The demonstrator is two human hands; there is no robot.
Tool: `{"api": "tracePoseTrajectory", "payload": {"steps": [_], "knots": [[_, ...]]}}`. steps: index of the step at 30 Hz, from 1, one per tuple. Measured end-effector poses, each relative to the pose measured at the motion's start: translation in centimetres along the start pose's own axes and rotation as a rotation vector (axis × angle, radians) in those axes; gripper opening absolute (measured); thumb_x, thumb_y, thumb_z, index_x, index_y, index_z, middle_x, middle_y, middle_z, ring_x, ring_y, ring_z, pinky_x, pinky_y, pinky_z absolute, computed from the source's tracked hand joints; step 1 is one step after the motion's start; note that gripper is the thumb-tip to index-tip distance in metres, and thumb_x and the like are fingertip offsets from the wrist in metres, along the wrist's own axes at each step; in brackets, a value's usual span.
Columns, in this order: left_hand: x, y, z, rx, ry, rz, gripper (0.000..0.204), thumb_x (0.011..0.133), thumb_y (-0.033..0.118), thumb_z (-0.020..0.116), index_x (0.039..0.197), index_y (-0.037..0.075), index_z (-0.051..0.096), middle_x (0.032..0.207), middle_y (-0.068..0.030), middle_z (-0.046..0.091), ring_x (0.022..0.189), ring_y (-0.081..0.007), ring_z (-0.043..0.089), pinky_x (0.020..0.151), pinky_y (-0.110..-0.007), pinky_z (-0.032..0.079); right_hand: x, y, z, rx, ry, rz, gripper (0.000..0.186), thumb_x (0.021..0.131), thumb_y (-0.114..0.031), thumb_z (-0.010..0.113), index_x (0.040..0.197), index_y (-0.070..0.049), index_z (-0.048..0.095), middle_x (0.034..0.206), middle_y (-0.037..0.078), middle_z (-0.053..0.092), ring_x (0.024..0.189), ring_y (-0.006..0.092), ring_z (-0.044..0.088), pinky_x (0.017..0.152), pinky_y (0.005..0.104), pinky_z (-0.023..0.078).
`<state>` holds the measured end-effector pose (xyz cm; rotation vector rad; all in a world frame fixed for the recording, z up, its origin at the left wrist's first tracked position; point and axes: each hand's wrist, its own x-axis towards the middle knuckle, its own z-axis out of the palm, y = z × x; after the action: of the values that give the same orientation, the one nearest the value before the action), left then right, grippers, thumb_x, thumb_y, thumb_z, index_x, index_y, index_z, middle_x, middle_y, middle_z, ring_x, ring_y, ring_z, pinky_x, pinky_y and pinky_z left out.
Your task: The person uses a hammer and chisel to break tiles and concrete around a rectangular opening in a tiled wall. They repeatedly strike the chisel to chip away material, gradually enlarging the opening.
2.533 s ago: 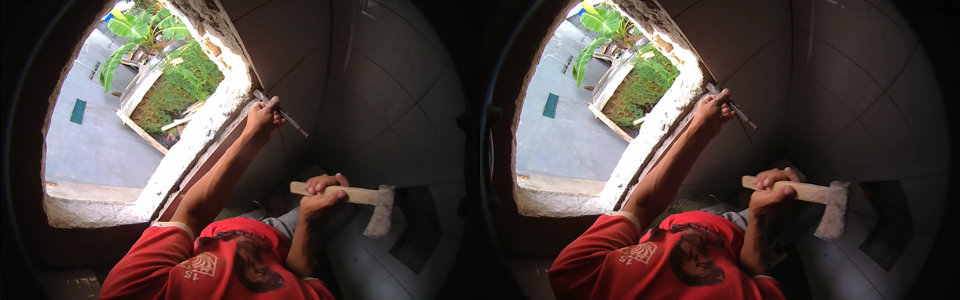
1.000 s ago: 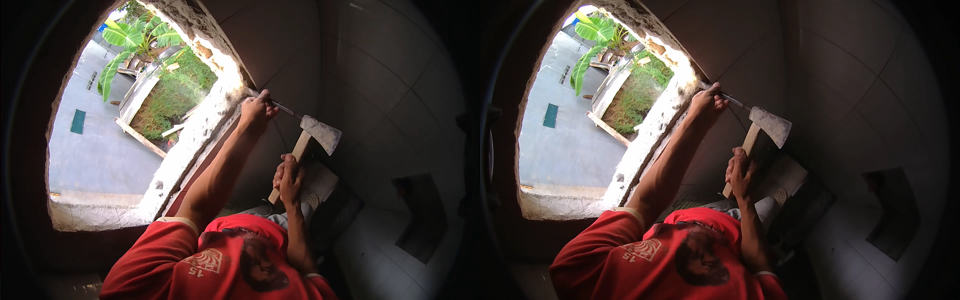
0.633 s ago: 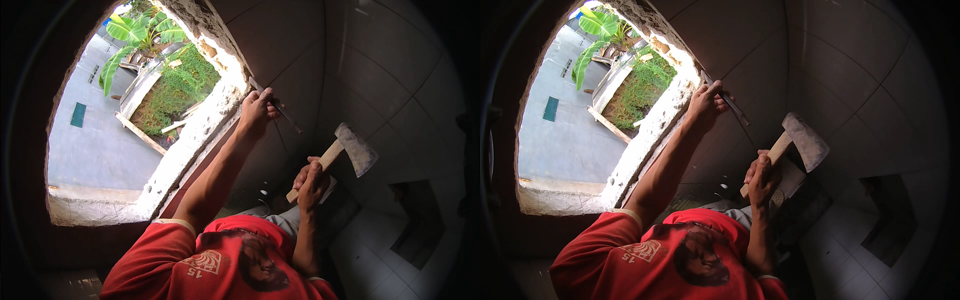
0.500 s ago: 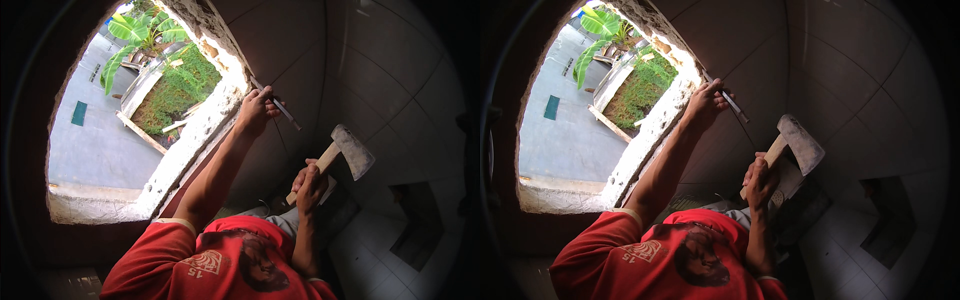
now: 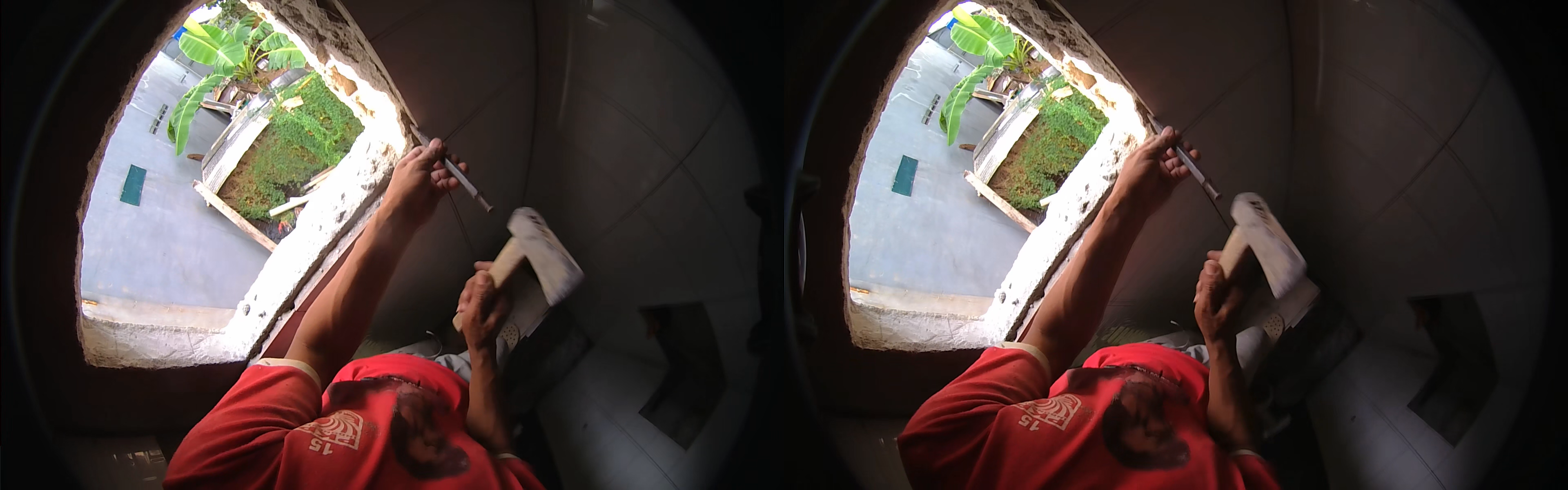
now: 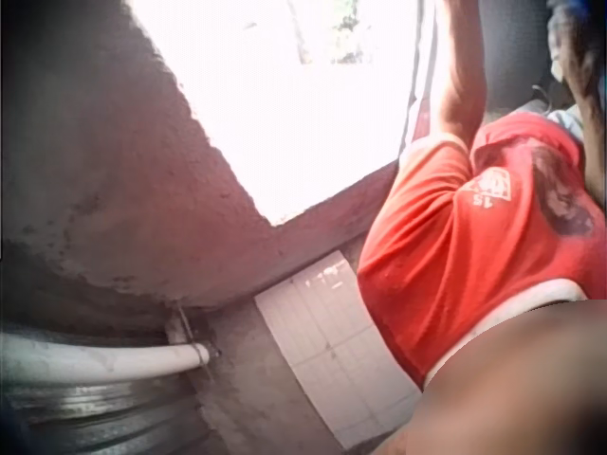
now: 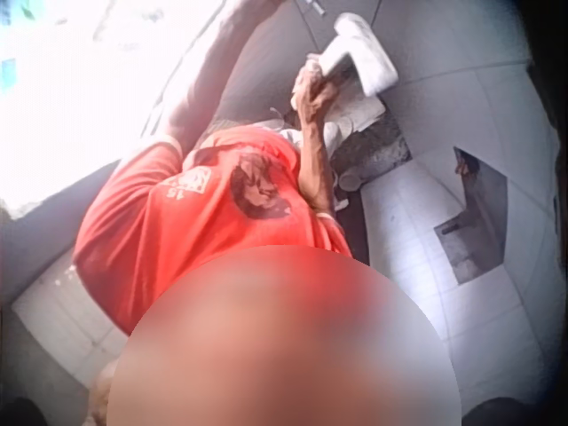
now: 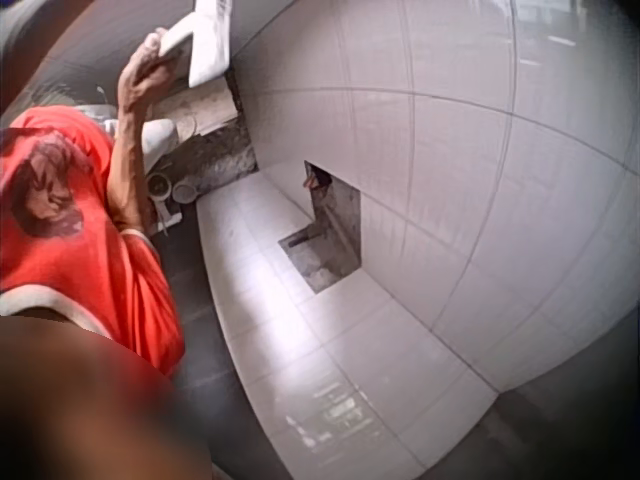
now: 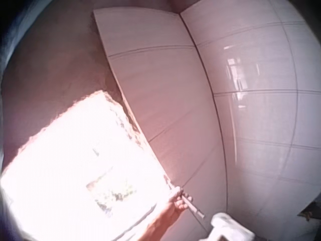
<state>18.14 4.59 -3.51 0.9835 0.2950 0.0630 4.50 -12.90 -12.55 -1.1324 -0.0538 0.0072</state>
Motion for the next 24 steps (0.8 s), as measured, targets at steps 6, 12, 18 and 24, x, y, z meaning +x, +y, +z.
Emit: {"api": "tracePoseTrajectory", "payload": {"steps": [6,12,18,24], "knots": [[-0.2,0.8,0.5,-0.019,0.047,-0.036,0.021,0.105,0.026,0.057,0.104,0.005,0.057,0.092,-0.0098,0.065,0.087,-0.0242,0.072,0.072,-0.032,0.062,0.8,-0.3,0.7,-0.200,0.002,-0.142,0.034,0.107,-0.033,0.045,0.117,-0.002,0.052,0.066,-0.001,0.045,0.051,0.0086,0.043,0.048,0.0253,0.043],[-0.1,0.7,0.5,-0.039,-0.003,-0.035,0.020,0.106,0.024,0.056,0.106,0.004,0.058,0.091,-0.0099,0.066,0.086,-0.0234,0.073,0.071,-0.031,0.062,0.6,0.3,0.7,0.029,0.146,-0.340,0.040,0.105,-0.037,0.052,0.116,0.001,0.054,0.068,0.001,0.046,0.053,0.0085,0.044,0.049,0.0249,0.043],[0.3,1.7,-1.0,-0.089,0.157,-0.047,0.020,0.106,0.023,0.055,0.107,0.004,0.058,0.088,-0.0100,0.068,0.083,-0.0239,0.073,0.069,-0.029,0.062,0.9,1.3,0.9,-0.320,-0.114,0.034,0.038,0.106,-0.037,0.052,0.117,-0.001,0.051,0.071,-0.001,0.046,0.055,0.0069,0.045,0.047,0.0227,0.039],[-1.8,2.7,-2.7,0.043,0.227,-0.029,0.021,0.106,0.025,0.056,0.109,0.004,0.057,0.092,-0.0097,0.067,0.081,-0.0215,0.073,0.065,-0.027,0.060,0.0,-0.3,0.1,-0.094,-0.070,-0.137,0.037,0.106,-0.033,0.049,0.118,0.002,0.051,0.066,-0.001,0.044,0.052,0.0069,0.042,0.046,0.0234,0.040]]}}
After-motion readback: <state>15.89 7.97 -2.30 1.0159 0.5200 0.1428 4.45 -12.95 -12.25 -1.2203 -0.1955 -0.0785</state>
